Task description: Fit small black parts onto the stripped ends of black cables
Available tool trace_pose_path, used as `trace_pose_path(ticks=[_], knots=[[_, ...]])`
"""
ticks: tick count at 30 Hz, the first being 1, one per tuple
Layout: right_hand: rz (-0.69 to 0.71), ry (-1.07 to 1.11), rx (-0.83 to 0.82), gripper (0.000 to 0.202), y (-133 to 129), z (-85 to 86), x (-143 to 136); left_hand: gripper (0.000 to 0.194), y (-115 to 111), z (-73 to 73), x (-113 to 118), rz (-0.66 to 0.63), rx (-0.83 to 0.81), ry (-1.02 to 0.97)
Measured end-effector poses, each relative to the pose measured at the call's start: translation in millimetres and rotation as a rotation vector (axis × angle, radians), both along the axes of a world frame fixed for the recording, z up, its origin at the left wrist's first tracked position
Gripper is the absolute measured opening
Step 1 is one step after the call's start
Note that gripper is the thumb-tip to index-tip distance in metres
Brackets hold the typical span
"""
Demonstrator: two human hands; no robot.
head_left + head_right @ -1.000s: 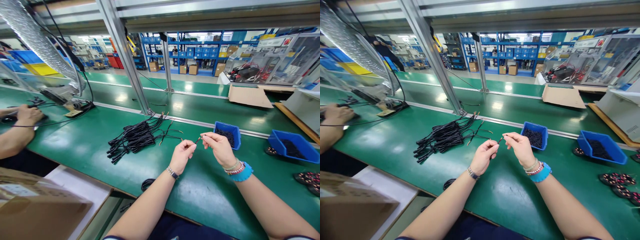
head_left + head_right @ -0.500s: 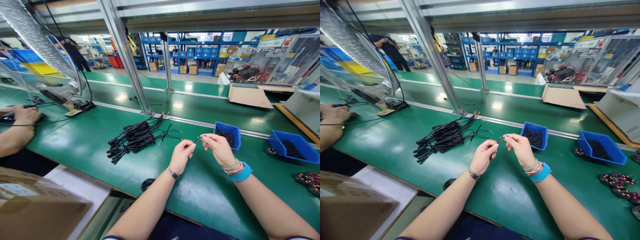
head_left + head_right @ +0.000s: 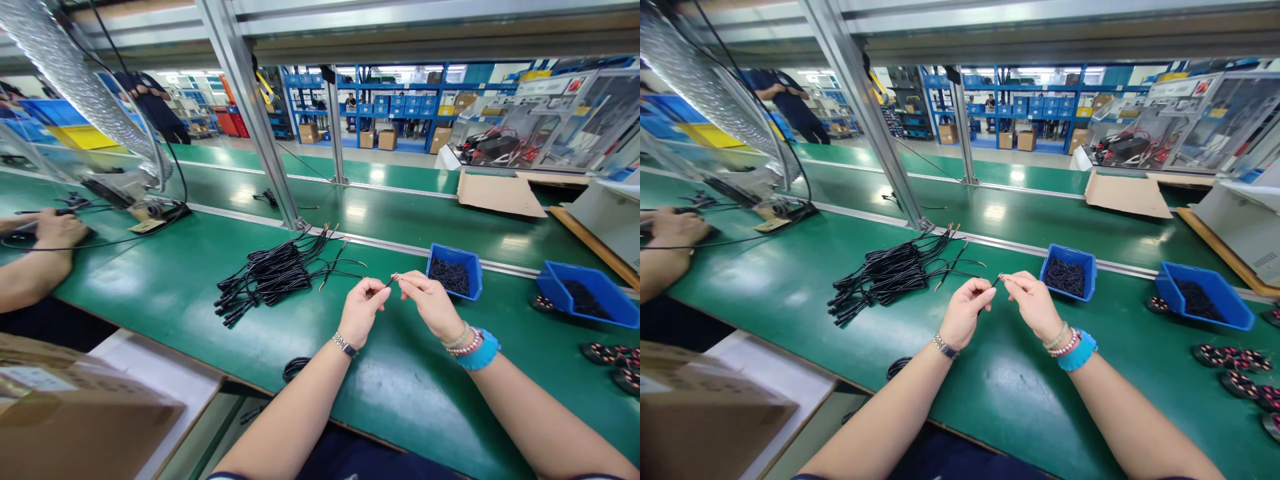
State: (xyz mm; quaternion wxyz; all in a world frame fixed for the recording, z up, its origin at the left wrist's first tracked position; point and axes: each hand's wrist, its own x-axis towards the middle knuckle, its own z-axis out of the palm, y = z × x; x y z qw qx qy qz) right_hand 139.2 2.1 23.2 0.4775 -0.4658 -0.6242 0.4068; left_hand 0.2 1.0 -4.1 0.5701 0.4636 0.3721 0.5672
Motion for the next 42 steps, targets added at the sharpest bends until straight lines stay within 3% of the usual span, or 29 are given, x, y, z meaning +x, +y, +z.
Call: trace_pose_path(ticks=[5, 9, 24, 32, 35, 37, 39, 42], knots=[[-0.101, 0.193, -0.034, 0.022, 5.6, 1.2, 6.7, 0.018, -0.2, 1.2, 0.4, 0.017, -0.022, 0.037], [-0.059, 0.421, -0.109, 0.022, 6.5, 3.7, 6.0, 0.017, -1.1, 1.8, 1.0, 0.023, -0.005, 0.066], [-0.023, 0.410, -0.119, 0.018, 3.6, 6.3, 4.2, 0.015, -2.0, -0.2, 0.8, 0.014, 0.035, 0.103], [0.006, 0.319, -0.176, 0.024, -1.2, 3.4, -1.0, 0.011, -1.0, -5.9, 1.8, 0.075, 0.140, 0.224], [0.054, 0.318, -0.188, 0.039, 1.4, 9.7, 5.1, 0.010, -2.5, -0.6, 0.8, 0.101, 0.173, 0.281], [0.071, 0.286, -0.144, 0.033, 12.0, 13.2, 8.0, 0.010, -5.6, 5.9, -0.3, 0.101, 0.181, 0.287], [0.073, 0.137, -0.087, 0.022, 30.6, 11.0, 3.4, 0.011, -10.4, 12.4, -0.9, 0.093, 0.225, 0.291], [0.152, -0.345, -0.008, 0.020, 67.2, -5.0, -23.0, 0.011, -18.0, 18.1, -0.4, 0.099, 0.358, 0.318]])
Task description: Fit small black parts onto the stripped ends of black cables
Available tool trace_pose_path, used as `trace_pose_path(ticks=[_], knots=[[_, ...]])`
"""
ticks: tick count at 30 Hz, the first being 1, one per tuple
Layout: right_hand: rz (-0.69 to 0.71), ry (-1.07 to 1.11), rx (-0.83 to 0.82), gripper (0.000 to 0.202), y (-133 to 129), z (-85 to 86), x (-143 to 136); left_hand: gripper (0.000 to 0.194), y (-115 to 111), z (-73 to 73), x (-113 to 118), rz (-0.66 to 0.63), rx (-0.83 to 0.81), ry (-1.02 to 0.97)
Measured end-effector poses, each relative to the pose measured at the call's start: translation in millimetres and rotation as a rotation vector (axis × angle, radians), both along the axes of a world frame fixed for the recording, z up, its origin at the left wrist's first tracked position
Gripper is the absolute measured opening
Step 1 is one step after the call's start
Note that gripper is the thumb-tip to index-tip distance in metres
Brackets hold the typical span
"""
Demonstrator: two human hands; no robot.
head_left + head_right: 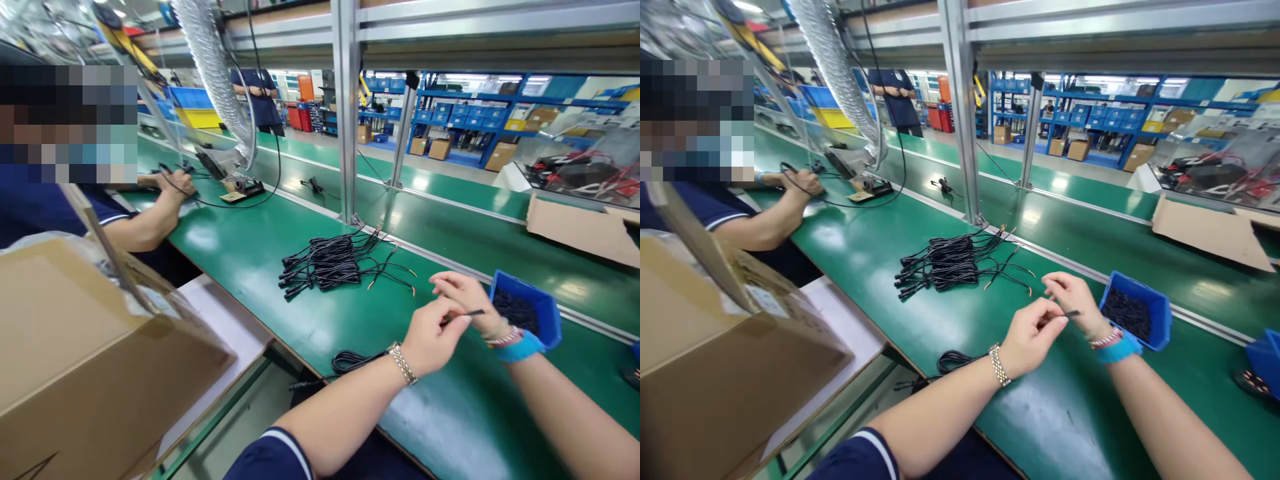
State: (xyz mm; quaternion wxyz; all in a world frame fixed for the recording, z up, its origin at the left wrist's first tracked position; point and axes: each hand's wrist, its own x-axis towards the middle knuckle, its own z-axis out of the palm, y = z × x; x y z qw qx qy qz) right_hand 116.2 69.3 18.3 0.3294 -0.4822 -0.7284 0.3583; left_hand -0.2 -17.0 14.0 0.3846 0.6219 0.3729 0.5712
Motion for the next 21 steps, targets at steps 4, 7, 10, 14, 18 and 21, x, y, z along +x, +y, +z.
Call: trace_pose_path(ticks=[4, 7, 10, 14, 18, 21], knots=[[0.046, -0.544, 0.290, 0.021, 43.4, -30.3, -47.8, 0.012, -3.6, -0.1, 1.5, 0.015, 0.159, 0.036], [-0.037, -0.647, 0.336, 0.016, 61.8, -43.0, -67.5, 0.015, -2.1, 0.0, 0.8, 0.019, 0.173, 0.051], [-0.066, -0.645, 0.340, 0.017, 65.0, -32.1, -71.7, 0.018, -1.0, 1.5, -0.5, 0.027, 0.172, 0.032], [-0.027, -0.371, 0.643, 0.017, 40.9, 22.8, -65.4, 0.021, -3.4, 1.1, -0.2, 0.014, 0.177, 0.087], [-0.050, -0.177, 0.829, 0.012, -1.3, 70.7, -40.3, 0.024, -8.8, -0.3, -0.1, -0.064, 0.235, 0.161], [0.030, -0.267, 0.709, 0.014, -28.9, 70.9, -9.1, 0.027, -11.3, 0.0, -1.4, -0.113, 0.309, 0.182]])
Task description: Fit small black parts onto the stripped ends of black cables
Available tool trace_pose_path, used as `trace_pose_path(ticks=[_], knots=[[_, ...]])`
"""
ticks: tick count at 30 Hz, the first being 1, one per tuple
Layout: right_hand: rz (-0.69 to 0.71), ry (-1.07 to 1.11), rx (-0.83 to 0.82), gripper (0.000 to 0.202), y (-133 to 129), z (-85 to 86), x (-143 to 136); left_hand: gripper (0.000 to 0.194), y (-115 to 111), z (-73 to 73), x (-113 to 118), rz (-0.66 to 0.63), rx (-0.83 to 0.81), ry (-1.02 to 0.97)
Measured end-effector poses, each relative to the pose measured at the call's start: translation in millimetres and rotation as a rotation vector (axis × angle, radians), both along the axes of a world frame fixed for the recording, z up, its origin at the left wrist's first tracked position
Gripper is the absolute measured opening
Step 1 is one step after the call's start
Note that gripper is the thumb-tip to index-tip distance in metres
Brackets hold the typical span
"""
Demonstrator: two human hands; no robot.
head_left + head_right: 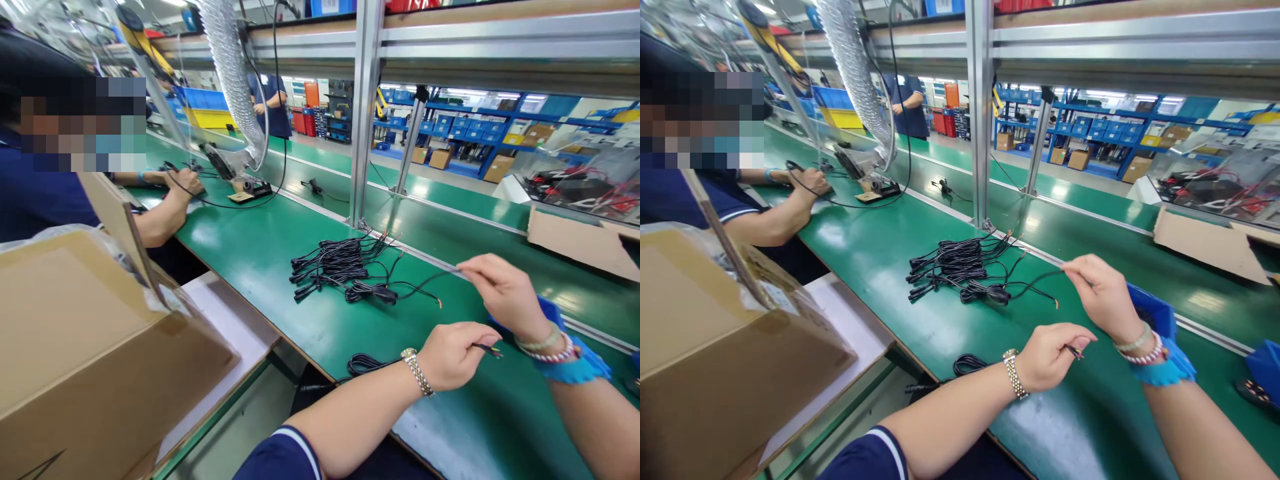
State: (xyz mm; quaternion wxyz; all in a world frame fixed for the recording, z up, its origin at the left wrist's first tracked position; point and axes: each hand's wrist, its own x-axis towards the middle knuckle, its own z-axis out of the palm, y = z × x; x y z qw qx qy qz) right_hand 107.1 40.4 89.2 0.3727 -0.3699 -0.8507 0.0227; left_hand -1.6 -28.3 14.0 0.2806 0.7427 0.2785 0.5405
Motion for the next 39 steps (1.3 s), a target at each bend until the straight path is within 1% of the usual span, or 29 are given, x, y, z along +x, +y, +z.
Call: trace_pose_path(ticks=[1, 3, 5, 6, 8, 10, 12, 13, 16, 17, 18, 19, 20, 22, 23, 24, 25, 27, 28, 29, 33, 36, 39], knots=[[0.024, -0.072, -0.082, 0.016, -8.6, -4.7, 10.6, 0.027, 0.0, 0.1, -0.4, 0.009, 0.026, -0.008], [0.076, -0.203, -0.267, 0.019, -26.7, -15.2, 29.1, 0.028, 1.2, -0.3, -0.6, 0.067, 0.069, -0.042], [0.106, -0.250, -0.431, 0.019, -45.3, -22.2, 42.6, 0.027, 3.5, -1.7, 0.3, 0.098, 0.062, -0.047], [0.104, -0.235, -0.493, 0.017, -53.8, -23.8, 47.5, 0.027, 4.8, -2.7, 1.1, 0.080, 0.027, -0.020], [0.054, -0.142, -0.579, 0.013, -66.9, -24.3, 54.9, 0.027, 7.0, -4.9, 3.3, -0.019, -0.090, 0.089], [-0.004, -0.030, -0.647, 0.012, -74.0, -23.2, 61.2, 0.025, 7.8, -6.3, 5.6, -0.136, -0.205, 0.195], [0.000, 0.044, -0.734, 0.016, -76.7, -22.1, 67.4, 0.024, 7.1, -6.2, 7.2, -0.237, -0.292, 0.239], [0.039, 0.067, -0.799, 0.019, -76.9, -21.4, 70.4, 0.025, 6.2, -5.8, 7.6, -0.296, -0.342, 0.238], [0.252, 0.134, -1.062, 0.026, -73.0, -18.6, 79.5, 0.030, 3.7, -5.0, 7.7, -0.516, -0.581, 0.170], [0.304, 0.169, -1.124, 0.027, -69.1, -17.3, 83.3, 0.032, 3.6, -5.4, 7.5, -0.571, -0.665, 0.126], [0.321, 0.218, -1.143, 0.028, -63.3, -16.2, 88.1, 0.033, 4.0, -6.3, 7.3, -0.604, -0.744, 0.069], [0.299, 0.277, -1.114, 0.028, -55.5, -15.2, 93.9, 0.033, 5.1, -7.4, 7.1, -0.612, -0.813, 0.000], [0.244, 0.336, -1.046, 0.028, -45.8, -14.6, 101.1, 0.033, 6.8, -8.8, 6.9, -0.602, -0.870, -0.075], [0.066, 0.390, -0.857, 0.026, -22.6, -15.8, 118.3, 0.031, 11.3, -11.4, 6.8, -0.561, -0.948, -0.234], [-0.041, 0.342, -0.766, 0.025, -10.4, -18.0, 127.2, 0.030, 13.5, -12.3, 6.8, -0.535, -0.967, -0.305], [-0.151, 0.215, -0.689, 0.022, 1.3, -21.2, 135.5, 0.030, 15.5, -12.9, 7.0, -0.508, -0.971, -0.361], [-0.246, 0.037, -0.633, 0.021, 11.8, -25.7, 142.5, 0.029, 17.0, -13.2, 7.2, -0.483, -0.968, -0.399], [-0.369, -0.315, -0.573, 0.019, 28.3, -37.5, 150.8, 0.029, 18.5, -13.1, 7.8, -0.449, -0.963, -0.425], [-0.398, -0.436, -0.568, 0.019, 34.2, -44.3, 151.9, 0.029, 18.6, -12.9, 8.1, -0.437, -0.963, -0.426], [-0.414, -0.507, -0.575, 0.019, 38.6, -51.2, 151.2, 0.029, 18.5, -12.8, 8.3, -0.428, -0.965, -0.424], [-0.477, -0.583, -0.606, 0.018, 48.3, -74.6, 138.4, 0.027, 18.0, -12.6, 8.8, -0.404, -0.972, -0.423], [-0.515, -0.606, -0.609, 0.018, 51.6, -83.8, 128.0, 0.027, 18.7, -12.7, 8.8, -0.382, -0.985, -0.416], [-0.534, -0.586, -0.607, 0.018, 53.8, -85.9, 123.5, 0.031, 19.6, -13.0, 8.5, -0.364, -0.980, -0.403]])
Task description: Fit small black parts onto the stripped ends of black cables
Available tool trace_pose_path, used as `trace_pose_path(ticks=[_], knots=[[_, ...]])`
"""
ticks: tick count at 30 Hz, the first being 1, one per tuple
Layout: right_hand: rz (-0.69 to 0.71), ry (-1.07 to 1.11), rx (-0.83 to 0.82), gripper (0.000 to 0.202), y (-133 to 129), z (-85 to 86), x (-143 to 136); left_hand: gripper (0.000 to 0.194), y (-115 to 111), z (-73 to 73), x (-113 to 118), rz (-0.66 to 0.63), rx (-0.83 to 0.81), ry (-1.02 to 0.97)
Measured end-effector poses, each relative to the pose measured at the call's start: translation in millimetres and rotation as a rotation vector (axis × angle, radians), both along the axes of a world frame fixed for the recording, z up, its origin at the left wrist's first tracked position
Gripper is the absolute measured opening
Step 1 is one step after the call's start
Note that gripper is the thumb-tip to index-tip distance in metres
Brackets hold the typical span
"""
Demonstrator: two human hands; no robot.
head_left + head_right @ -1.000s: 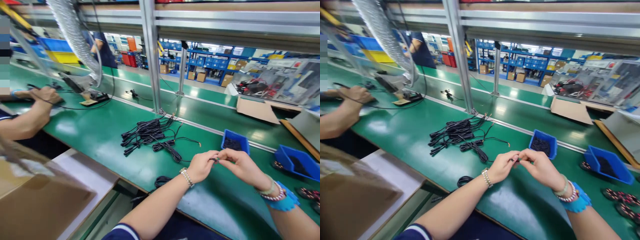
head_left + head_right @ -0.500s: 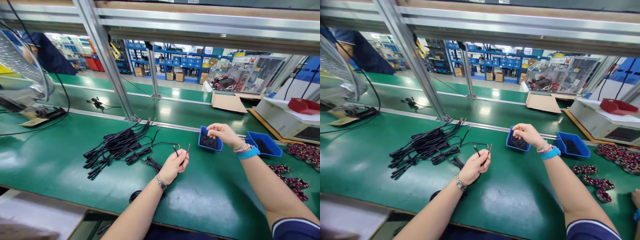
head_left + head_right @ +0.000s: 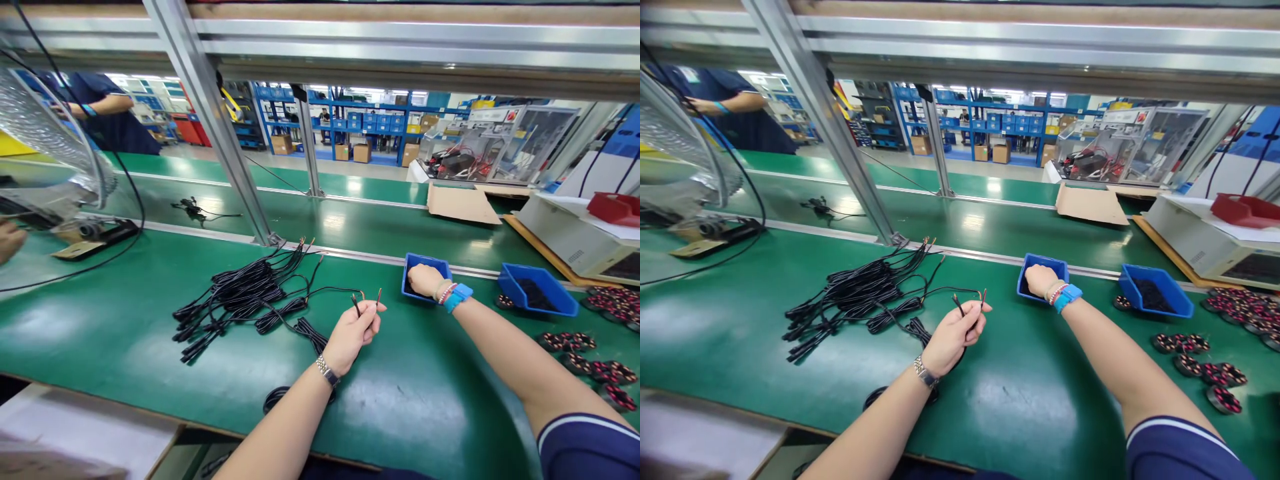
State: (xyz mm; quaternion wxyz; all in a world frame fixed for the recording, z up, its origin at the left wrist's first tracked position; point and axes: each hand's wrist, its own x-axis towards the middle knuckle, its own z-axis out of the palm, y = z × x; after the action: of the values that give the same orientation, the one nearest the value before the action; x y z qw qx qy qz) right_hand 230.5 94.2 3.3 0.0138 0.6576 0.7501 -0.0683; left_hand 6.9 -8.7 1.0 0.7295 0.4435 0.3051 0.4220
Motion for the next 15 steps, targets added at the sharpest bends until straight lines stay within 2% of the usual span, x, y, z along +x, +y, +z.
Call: trace_pose_path(ticks=[5, 11, 15], knots=[[-0.010, 0.144, -0.035, 0.013, 2.7, 8.7, 10.0, 0.032, 1.2, -0.2, -0.8, 0.021, -0.011, 0.006], [-0.013, 0.516, -0.120, 0.017, -4.1, 19.5, 27.3, 0.032, 1.5, -0.2, -1.2, 0.024, -0.014, -0.013], [-0.020, 0.733, -0.141, 0.021, -13.8, 23.6, 25.2, 0.030, 1.8, -1.7, -1.2, 0.020, -0.004, -0.025]])
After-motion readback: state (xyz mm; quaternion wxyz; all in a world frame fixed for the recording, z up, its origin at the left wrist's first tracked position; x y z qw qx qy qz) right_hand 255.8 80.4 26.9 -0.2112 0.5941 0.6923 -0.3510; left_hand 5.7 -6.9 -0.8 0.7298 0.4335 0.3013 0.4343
